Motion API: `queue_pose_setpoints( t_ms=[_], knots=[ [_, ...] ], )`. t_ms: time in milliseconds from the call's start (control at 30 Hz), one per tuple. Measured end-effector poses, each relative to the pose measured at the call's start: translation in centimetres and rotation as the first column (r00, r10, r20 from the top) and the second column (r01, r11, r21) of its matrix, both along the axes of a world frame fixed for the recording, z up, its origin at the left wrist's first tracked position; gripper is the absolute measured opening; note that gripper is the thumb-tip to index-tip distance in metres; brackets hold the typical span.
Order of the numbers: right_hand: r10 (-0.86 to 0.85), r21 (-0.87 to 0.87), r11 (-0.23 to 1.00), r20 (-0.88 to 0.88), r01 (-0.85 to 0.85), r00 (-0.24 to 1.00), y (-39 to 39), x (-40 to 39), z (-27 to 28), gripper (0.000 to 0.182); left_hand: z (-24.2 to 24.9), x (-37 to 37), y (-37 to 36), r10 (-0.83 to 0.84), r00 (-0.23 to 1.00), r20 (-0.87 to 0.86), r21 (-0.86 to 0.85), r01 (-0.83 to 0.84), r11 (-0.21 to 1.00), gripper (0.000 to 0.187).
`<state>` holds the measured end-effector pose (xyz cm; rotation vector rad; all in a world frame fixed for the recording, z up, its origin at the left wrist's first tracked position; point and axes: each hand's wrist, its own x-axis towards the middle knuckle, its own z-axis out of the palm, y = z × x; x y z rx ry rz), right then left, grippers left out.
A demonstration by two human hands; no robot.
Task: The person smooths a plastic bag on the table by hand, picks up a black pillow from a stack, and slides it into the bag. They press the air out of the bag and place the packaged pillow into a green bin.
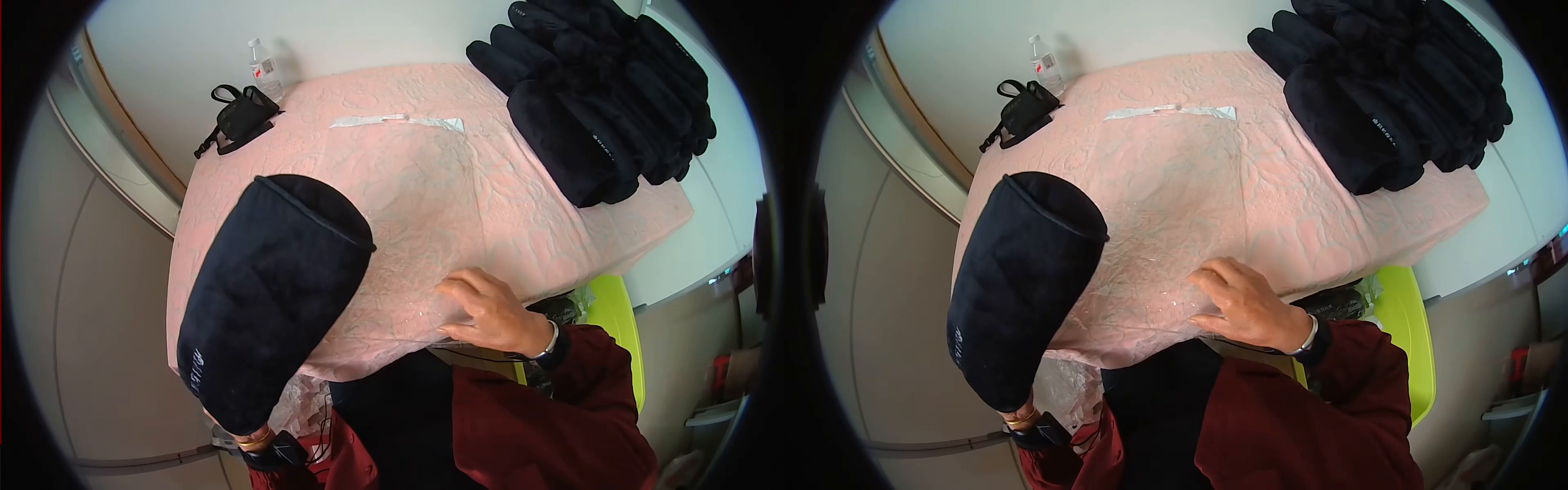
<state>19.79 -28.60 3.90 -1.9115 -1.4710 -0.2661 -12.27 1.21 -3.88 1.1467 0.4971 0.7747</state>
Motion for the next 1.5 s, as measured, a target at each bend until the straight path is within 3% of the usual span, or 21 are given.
queue_pose_setpoints(
  t_ms=[67,267,367,467,733,833,967,1067,1200,1367,1500],
  knots=[
    [0.049,-0.099,0.994,0.115,-0.038,0.992,0.9,0.2,-1.0,0.024,0.0,-0.3,-1.2,-0.043,0.999,0.031,-0.074,0.045,0.996,0.059],
    [0.07,-0.195,0.98,0.195,-0.031,0.978,1.8,0.7,-2.0,0.015,-0.4,-2.4,-1.6,-0.173,0.973,0.152,-0.29,0.211,0.933,0.079],
    [0.072,-0.244,0.97,0.232,-0.014,0.97,1.9,0.7,-1.7,0.013,-2.5,-3.6,-1.1,-0.182,0.945,0.271,-0.349,0.273,0.896,0.075],
    [0.051,-0.184,0.982,0.008,-0.048,0.999,2.6,0.7,-0.4,0.013,-3.5,-5.3,-1.1,-0.164,0.94,0.299,-0.379,0.274,0.884,0.074],
    [0.061,0.075,0.996,-0.139,-0.051,0.988,4.9,0.9,1.7,0.009,-4.1,-7.3,-1.8,-0.063,0.992,0.105,-0.388,0.099,0.916,0.081],
    [0.072,0.109,0.992,-0.155,-0.055,0.985,5.6,0.2,2.5,0.009,-3.3,-7.5,-2.0,-0.026,0.998,0.058,-0.378,0.046,0.925,0.083],
    [0.109,0.191,0.978,-0.152,-0.079,0.982,6.7,-0.6,2.7,0.01,-1.2,-8.2,-2.6,-0.021,0.991,0.132,-0.29,0.059,0.955,0.082],
    [0.143,0.245,0.964,-0.143,-0.105,0.979,7.5,-1.6,2.7,0.011,-0.1,-7.2,-2.9,0.032,0.999,-0.005,-0.283,-0.032,0.959,0.08],
    [0.178,0.298,0.945,-0.119,-0.136,0.977,8.3,-2.9,2.7,0.014,2.2,-5.7,-3.5,-0.006,0.993,0.117,-0.207,0.031,0.978,0.075],
    [0.25,0.355,0.91,-0.055,-0.215,0.967,9.2,-4.4,3.0,0.016,3.8,-3.2,-3.7,0.032,0.993,0.116,-0.148,-0.014,0.989,0.068],
    [0.326,0.389,0.877,-0.054,-0.281,0.944,9.8,-5.7,3.6,0.017,4.0,-1.1,-3.5,0.082,0.984,0.161,-0.308,-0.029,0.951,0.053]
  ],
)
